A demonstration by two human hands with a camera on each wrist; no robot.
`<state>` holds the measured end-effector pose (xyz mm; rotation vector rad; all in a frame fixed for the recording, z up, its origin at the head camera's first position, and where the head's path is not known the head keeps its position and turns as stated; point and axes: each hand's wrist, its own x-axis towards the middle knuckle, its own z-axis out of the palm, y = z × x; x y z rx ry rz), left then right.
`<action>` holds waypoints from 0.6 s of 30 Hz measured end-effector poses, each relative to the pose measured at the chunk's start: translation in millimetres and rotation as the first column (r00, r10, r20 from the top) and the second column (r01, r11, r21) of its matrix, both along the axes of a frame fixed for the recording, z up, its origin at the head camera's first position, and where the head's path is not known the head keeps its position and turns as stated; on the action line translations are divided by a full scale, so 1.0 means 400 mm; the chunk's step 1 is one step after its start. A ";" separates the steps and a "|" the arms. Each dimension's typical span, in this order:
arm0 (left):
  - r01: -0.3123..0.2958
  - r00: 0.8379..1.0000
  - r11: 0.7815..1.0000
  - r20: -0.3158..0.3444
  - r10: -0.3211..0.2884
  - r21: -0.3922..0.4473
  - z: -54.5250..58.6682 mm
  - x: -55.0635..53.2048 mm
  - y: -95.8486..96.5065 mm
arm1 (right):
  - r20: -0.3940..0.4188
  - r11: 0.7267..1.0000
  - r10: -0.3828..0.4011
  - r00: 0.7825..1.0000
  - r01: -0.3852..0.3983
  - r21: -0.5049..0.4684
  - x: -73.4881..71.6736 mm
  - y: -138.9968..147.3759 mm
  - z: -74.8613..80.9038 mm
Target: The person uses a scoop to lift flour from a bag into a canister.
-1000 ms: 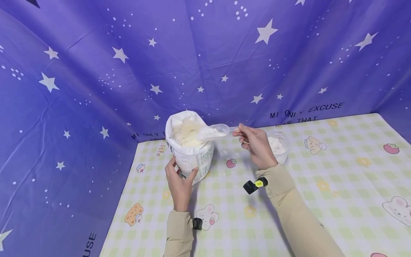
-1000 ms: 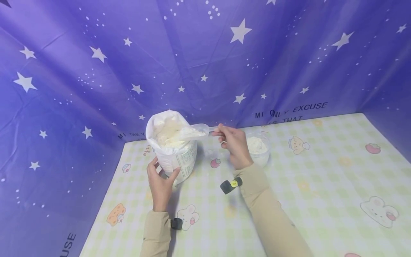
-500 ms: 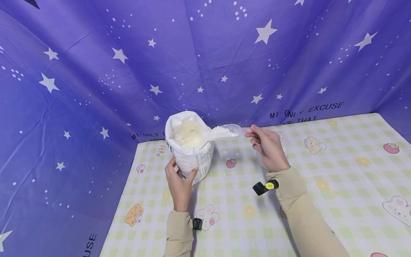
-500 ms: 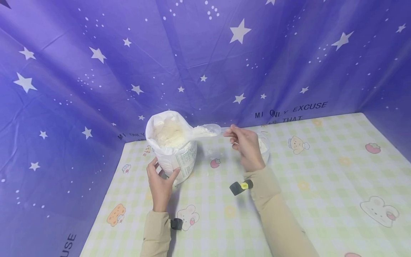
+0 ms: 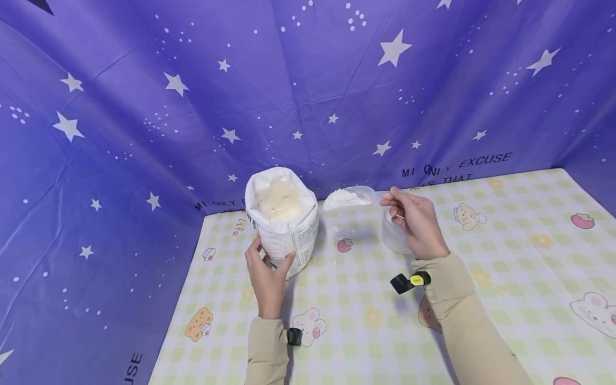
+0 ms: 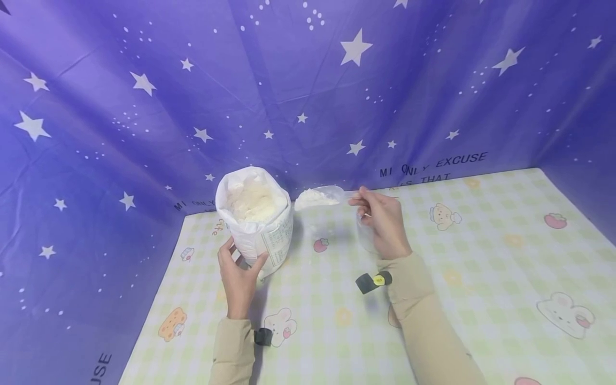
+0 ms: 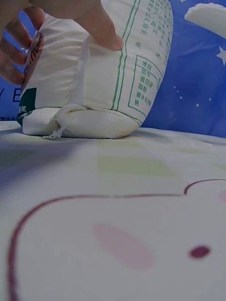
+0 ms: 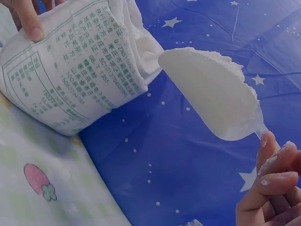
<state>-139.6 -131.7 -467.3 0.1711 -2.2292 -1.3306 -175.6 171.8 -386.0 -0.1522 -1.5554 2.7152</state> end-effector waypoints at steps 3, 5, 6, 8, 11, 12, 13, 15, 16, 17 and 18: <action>0.003 1.000 1.000 -0.001 -0.003 0.003 -0.001 0.001 -0.001 | -0.005 1.000 -0.004 1.000 0.004 -0.017 0.004 0.013 0.000; 0.004 1.000 1.000 -0.001 -0.004 0.006 -0.003 0.001 -0.002 | -0.011 0.999 -0.005 1.000 0.005 -0.038 0.007 0.022 0.000; 0.004 1.000 1.000 -0.002 -0.004 0.006 -0.003 0.001 -0.002 | -0.011 0.999 -0.008 1.000 0.007 -0.045 0.008 0.026 0.000; 0.003 1.000 1.000 -0.003 -0.003 0.008 -0.004 0.001 -0.003 | -0.011 0.999 -0.010 1.000 0.010 -0.053 0.010 0.035 -0.001; 0.003 1.000 1.000 -0.006 -0.003 0.006 -0.003 0.001 -0.003 | -0.004 0.998 -0.016 1.000 0.015 -0.061 0.012 0.049 -0.002; 0.004 1.000 1.000 -0.006 -0.004 0.004 -0.003 0.001 -0.003 | -0.001 0.998 -0.017 1.000 0.017 -0.062 0.013 0.053 -0.003; 0.005 1.000 1.000 -0.006 -0.005 0.004 -0.003 0.001 -0.003 | 0.001 0.998 -0.022 1.000 0.022 -0.060 0.013 0.058 -0.004; 0.006 1.000 1.000 -0.006 -0.006 0.002 -0.002 0.001 -0.003 | 0.005 0.997 -0.029 1.000 0.030 -0.066 0.014 0.066 -0.005; 0.007 1.000 1.000 -0.006 -0.007 0.001 -0.002 0.001 -0.003 | 0.006 0.997 -0.033 0.999 0.034 -0.071 0.015 0.070 -0.006; 0.006 1.000 1.000 -0.006 -0.006 0.000 -0.001 0.000 -0.002 | 0.002 0.996 -0.036 0.999 0.036 -0.078 0.016 0.075 -0.006; 0.005 1.000 1.000 -0.006 -0.005 0.000 -0.001 0.000 -0.002 | 0.001 0.996 -0.041 0.999 0.041 -0.080 0.017 0.079 -0.007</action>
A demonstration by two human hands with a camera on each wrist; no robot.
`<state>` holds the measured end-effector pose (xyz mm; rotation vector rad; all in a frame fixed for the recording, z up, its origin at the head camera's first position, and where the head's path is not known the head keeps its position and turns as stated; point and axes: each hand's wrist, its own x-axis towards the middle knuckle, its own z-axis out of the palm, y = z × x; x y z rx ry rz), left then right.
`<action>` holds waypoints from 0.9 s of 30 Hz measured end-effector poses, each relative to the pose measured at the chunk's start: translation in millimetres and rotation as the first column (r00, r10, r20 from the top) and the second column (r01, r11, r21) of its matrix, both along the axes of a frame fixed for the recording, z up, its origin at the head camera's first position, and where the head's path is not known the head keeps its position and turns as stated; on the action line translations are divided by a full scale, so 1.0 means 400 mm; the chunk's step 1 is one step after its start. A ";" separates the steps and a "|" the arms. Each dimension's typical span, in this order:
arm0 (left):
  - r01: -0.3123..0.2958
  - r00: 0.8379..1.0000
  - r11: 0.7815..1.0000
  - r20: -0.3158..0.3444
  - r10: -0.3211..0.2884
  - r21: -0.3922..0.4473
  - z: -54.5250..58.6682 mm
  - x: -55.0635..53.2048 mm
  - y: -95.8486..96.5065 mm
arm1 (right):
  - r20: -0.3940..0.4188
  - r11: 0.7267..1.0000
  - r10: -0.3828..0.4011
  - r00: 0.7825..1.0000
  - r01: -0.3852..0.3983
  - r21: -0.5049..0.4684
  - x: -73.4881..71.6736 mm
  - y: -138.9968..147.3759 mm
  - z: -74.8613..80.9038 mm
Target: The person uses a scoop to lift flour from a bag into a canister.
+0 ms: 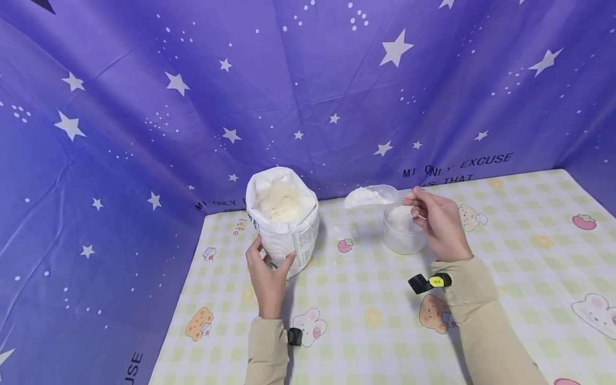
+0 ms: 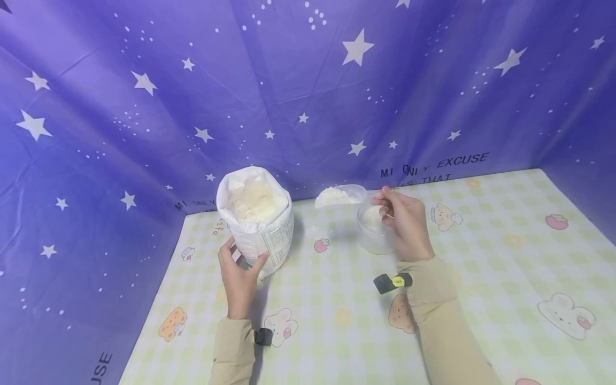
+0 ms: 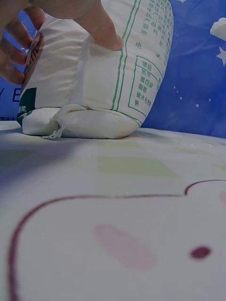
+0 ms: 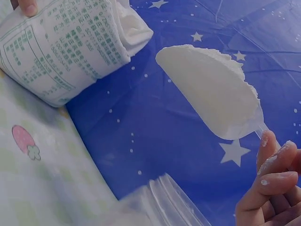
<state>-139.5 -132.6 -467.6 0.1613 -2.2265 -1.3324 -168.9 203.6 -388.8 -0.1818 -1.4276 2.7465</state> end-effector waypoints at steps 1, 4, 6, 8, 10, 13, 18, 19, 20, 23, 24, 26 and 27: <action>-0.001 1.000 1.000 0.000 0.001 0.000 0.000 0.000 0.000 | -0.004 1.000 -0.004 1.000 0.004 -0.004 0.001 0.005 -0.001; -0.002 1.000 1.000 0.001 0.002 0.002 0.001 -0.001 0.000 | -0.019 1.000 -0.010 1.000 0.010 -0.020 0.005 0.022 -0.003; -0.001 1.000 1.000 0.004 0.001 0.003 0.001 -0.001 0.000 | -0.017 1.000 -0.022 1.000 0.022 -0.023 0.009 0.034 -0.006; -0.001 1.000 1.000 0.007 0.001 0.004 0.001 -0.001 0.000 | -0.014 0.999 -0.029 0.999 0.029 -0.036 0.011 0.046 -0.009; -0.002 1.000 1.000 0.009 0.002 0.003 0.000 -0.001 0.000 | -0.009 0.998 -0.038 0.999 0.038 -0.045 0.014 0.057 -0.012; -0.002 1.000 1.000 0.007 0.002 0.004 -0.001 -0.001 -0.001 | -0.013 0.997 -0.041 0.999 0.040 -0.067 0.016 0.072 -0.017; 0.002 1.000 1.000 0.012 -0.002 0.009 -0.001 -0.001 -0.001 | -0.014 0.996 -0.049 0.999 0.047 -0.081 0.018 0.091 -0.020; 0.004 1.000 1.000 0.013 -0.005 0.010 -0.001 -0.001 -0.001 | -0.013 0.996 -0.052 0.999 0.051 -0.080 0.018 0.095 -0.021; 0.006 1.000 1.000 0.012 -0.006 0.011 -0.002 -0.001 -0.001 | -0.013 0.995 -0.057 0.998 0.056 -0.081 0.019 0.098 -0.022; 0.011 1.000 1.000 0.007 -0.011 0.014 -0.002 -0.002 -0.001 | -0.013 0.994 -0.077 0.997 0.075 -0.083 0.022 0.108 -0.025; 0.012 1.000 1.000 0.002 -0.012 0.015 -0.003 -0.002 -0.001 | -0.012 0.993 -0.083 0.996 0.082 -0.082 0.022 0.112 -0.025; 0.012 1.000 1.000 0.002 -0.012 0.017 -0.003 -0.003 -0.002 | -0.010 0.992 -0.093 0.996 0.092 -0.083 0.024 0.119 -0.027; 0.012 1.000 1.000 0.003 -0.012 0.019 -0.002 -0.003 -0.002 | -0.008 0.992 -0.099 0.995 0.098 -0.083 0.025 0.123 -0.027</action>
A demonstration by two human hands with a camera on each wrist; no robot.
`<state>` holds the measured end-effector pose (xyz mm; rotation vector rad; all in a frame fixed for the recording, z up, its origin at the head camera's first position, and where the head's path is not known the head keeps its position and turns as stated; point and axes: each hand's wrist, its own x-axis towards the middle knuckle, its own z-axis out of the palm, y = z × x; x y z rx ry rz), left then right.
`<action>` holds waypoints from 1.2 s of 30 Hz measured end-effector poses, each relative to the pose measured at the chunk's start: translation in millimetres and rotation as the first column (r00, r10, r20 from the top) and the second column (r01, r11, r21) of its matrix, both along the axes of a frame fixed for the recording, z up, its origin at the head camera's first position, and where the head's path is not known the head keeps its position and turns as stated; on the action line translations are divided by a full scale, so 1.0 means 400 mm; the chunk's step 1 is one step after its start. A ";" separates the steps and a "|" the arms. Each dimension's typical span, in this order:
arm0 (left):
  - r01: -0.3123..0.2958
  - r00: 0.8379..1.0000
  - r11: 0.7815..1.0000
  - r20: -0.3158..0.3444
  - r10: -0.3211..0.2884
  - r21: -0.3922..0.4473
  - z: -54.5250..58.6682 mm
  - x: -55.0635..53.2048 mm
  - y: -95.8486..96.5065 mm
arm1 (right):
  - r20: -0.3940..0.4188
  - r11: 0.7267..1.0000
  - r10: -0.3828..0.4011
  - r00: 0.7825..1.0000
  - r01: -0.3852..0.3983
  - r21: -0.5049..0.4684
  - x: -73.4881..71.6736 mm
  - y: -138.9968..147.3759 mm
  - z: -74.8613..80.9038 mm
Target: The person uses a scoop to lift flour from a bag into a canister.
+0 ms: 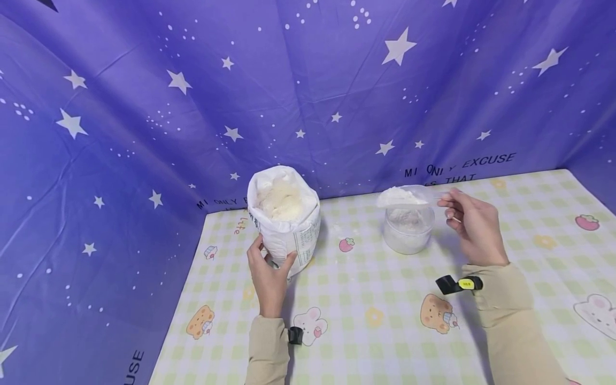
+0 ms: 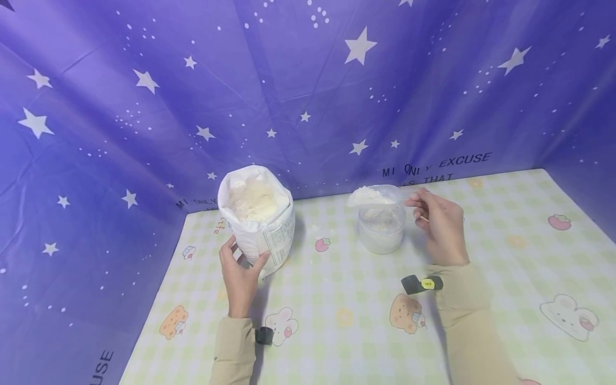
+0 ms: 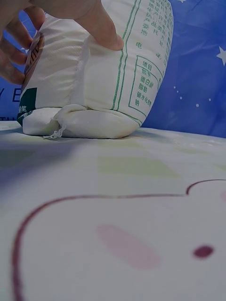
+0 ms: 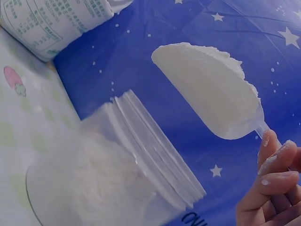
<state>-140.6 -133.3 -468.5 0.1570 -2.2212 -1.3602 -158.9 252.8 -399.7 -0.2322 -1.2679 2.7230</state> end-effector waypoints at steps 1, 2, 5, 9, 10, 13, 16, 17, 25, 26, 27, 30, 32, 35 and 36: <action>-0.001 1.000 1.000 0.002 0.001 0.001 0.001 0.000 0.000 | 0.002 1.000 -0.005 1.000 0.005 0.001 0.001 0.004 -0.001; -0.001 1.000 1.000 0.003 0.001 0.002 0.001 0.001 0.000 | 0.002 1.000 -0.009 1.000 0.009 0.000 0.002 0.008 -0.001; -0.005 1.000 1.000 0.010 0.005 0.000 0.002 0.002 0.001 | 0.000 1.000 -0.022 1.000 0.022 0.001 0.005 0.019 -0.004; -0.010 1.000 1.000 0.015 0.010 -0.006 0.003 0.001 0.000 | 0.000 0.999 -0.042 0.999 0.042 0.008 0.006 0.030 -0.007; -0.010 1.000 1.000 0.012 0.010 -0.006 0.002 0.001 0.000 | 0.001 0.999 -0.048 0.999 0.048 0.014 0.006 0.032 -0.007; -0.010 1.000 1.000 0.019 0.010 -0.007 0.001 0.000 -0.001 | 0.004 0.997 -0.066 0.998 0.066 0.030 0.008 0.038 -0.009; -0.010 1.000 1.000 0.025 0.010 -0.005 0.000 0.000 -0.001 | 0.006 0.996 -0.082 0.997 0.082 0.046 0.010 0.044 -0.010; -0.010 1.000 1.000 0.027 0.010 -0.005 0.000 -0.001 -0.001 | 0.007 0.995 -0.086 0.996 0.085 0.051 0.011 0.046 -0.010; -0.012 1.000 1.000 0.010 0.012 -0.008 -0.002 0.000 0.000 | 0.033 0.993 -0.103 0.994 0.101 0.065 0.021 0.068 -0.008; -0.011 1.000 1.000 0.008 0.011 -0.008 -0.002 0.000 0.000 | 0.036 0.992 -0.106 0.994 0.103 0.070 0.022 0.071 -0.007; -0.010 1.000 1.000 0.005 0.010 -0.008 -0.001 0.001 0.000 | 0.039 0.991 -0.109 0.993 0.105 0.077 0.023 0.074 -0.007; -0.010 1.000 1.000 0.004 0.010 -0.010 0.000 0.001 0.000 | 0.034 0.988 -0.126 0.991 0.122 0.094 0.025 0.080 -0.006; -0.012 1.000 1.000 0.008 0.012 -0.010 0.000 0.001 0.000 | 0.028 0.985 -0.138 0.990 0.134 0.104 0.026 0.083 -0.005; -0.014 1.000 1.000 0.011 0.014 -0.010 0.000 0.001 0.001 | 0.021 0.978 -0.163 0.986 0.159 0.134 0.027 0.085 -0.005; -0.015 1.000 1.000 0.012 0.015 -0.010 0.000 0.000 0.001 | 0.019 0.977 -0.169 0.985 0.165 0.138 0.027 0.086 -0.004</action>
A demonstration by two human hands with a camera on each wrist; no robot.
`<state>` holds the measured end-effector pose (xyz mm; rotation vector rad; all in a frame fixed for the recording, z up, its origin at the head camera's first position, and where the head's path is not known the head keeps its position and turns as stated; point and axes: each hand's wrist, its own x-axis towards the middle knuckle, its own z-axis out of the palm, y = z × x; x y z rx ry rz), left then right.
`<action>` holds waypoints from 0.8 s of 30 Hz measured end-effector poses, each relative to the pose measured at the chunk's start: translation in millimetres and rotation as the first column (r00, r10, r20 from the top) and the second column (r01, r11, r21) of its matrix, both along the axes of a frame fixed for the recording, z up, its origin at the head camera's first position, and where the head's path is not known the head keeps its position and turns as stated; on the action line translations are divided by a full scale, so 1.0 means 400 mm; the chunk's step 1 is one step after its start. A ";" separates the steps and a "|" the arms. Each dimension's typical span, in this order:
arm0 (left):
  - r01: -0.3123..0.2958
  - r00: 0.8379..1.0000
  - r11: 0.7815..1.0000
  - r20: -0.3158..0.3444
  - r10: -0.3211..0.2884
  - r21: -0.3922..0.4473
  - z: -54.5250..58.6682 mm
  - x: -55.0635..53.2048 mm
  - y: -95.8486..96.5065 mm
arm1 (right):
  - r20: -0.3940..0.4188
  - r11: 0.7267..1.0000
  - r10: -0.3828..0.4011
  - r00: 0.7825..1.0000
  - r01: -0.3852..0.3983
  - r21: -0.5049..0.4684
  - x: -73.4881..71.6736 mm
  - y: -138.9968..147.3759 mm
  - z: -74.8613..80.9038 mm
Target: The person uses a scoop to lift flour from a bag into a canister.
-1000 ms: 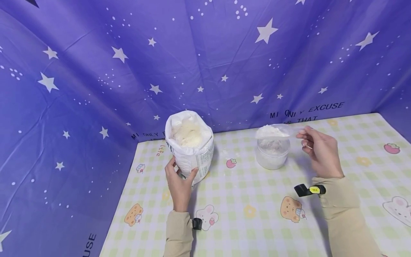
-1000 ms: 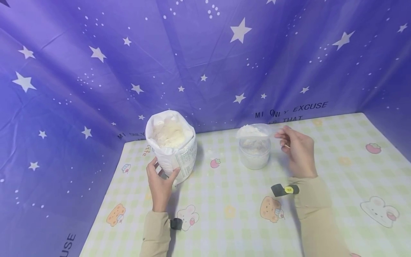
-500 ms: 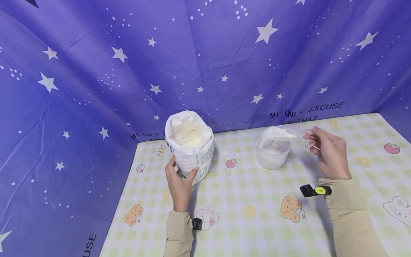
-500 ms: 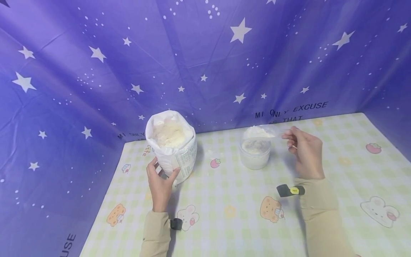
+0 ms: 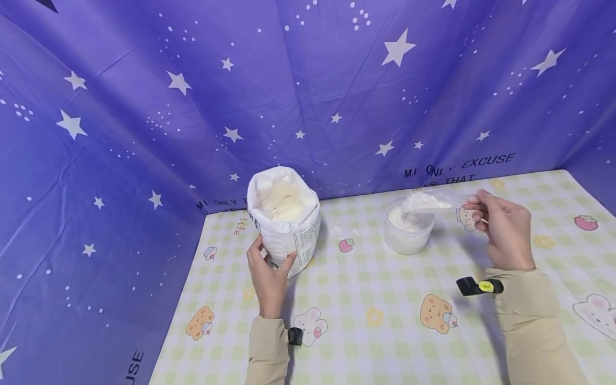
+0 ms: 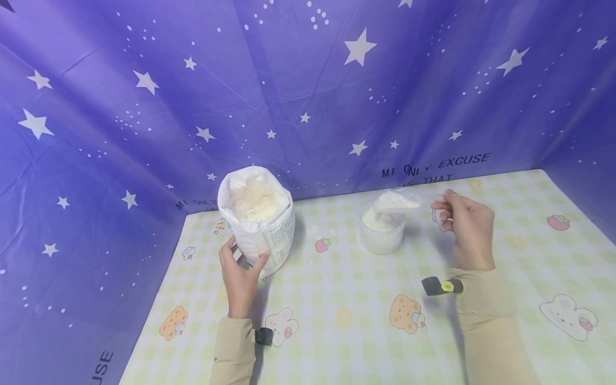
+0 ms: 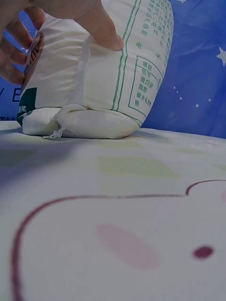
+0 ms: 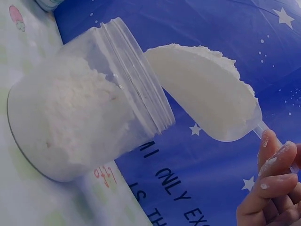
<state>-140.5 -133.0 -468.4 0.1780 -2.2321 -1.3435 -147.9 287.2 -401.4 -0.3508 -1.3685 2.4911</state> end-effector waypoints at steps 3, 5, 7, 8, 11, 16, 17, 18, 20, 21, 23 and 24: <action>-0.001 1.000 1.000 0.000 0.001 0.001 0.000 0.000 0.000 | 0.010 0.999 -0.026 1.000 0.025 0.038 0.000 0.000 0.001; -0.001 1.000 1.000 0.002 0.001 0.000 0.001 0.000 -0.001 | 0.014 0.998 -0.039 0.999 0.038 0.058 0.001 0.000 0.002; -0.002 1.000 1.000 0.002 0.002 -0.001 0.001 0.000 -0.001 | 0.019 0.995 -0.054 0.998 0.052 0.086 0.002 -0.001 0.003; -0.002 1.000 1.000 0.002 0.002 -0.001 0.000 0.000 -0.001 | 0.021 0.993 -0.060 0.998 0.058 0.101 0.002 -0.001 0.004; 0.000 1.000 1.000 0.000 0.000 -0.002 0.000 -0.001 -0.001 | 0.028 0.988 -0.077 0.997 0.072 0.136 0.004 -0.001 0.008; 0.006 1.000 1.000 -0.003 -0.006 -0.002 0.001 -0.001 -0.001 | 0.036 0.975 -0.112 0.993 0.103 0.195 0.006 0.000 0.016; 0.006 1.000 1.000 -0.006 -0.006 -0.003 0.000 -0.002 -0.001 | 0.034 0.971 -0.122 0.992 0.112 0.209 0.006 0.000 0.016; 0.008 1.000 1.000 -0.007 -0.008 -0.002 0.001 -0.002 -0.001 | 0.031 0.968 -0.130 0.991 0.120 0.221 0.005 0.000 0.017; 0.008 1.000 1.000 -0.008 -0.008 0.000 0.000 -0.002 -0.001 | 0.023 0.960 -0.145 0.989 0.135 0.245 0.005 0.000 0.018; 0.009 1.000 1.000 -0.009 -0.009 0.001 -0.001 -0.002 -0.001 | 0.020 0.956 -0.153 0.988 0.143 0.256 0.004 0.000 0.019; 0.008 1.000 1.000 -0.008 -0.008 0.000 -0.001 -0.002 -0.002 | 0.018 0.949 -0.163 0.986 0.152 0.277 0.003 -0.001 0.021; 0.008 1.000 1.000 -0.007 -0.008 0.002 -0.001 -0.002 -0.001 | 0.016 0.947 -0.166 0.986 0.155 0.282 0.003 -0.001 0.023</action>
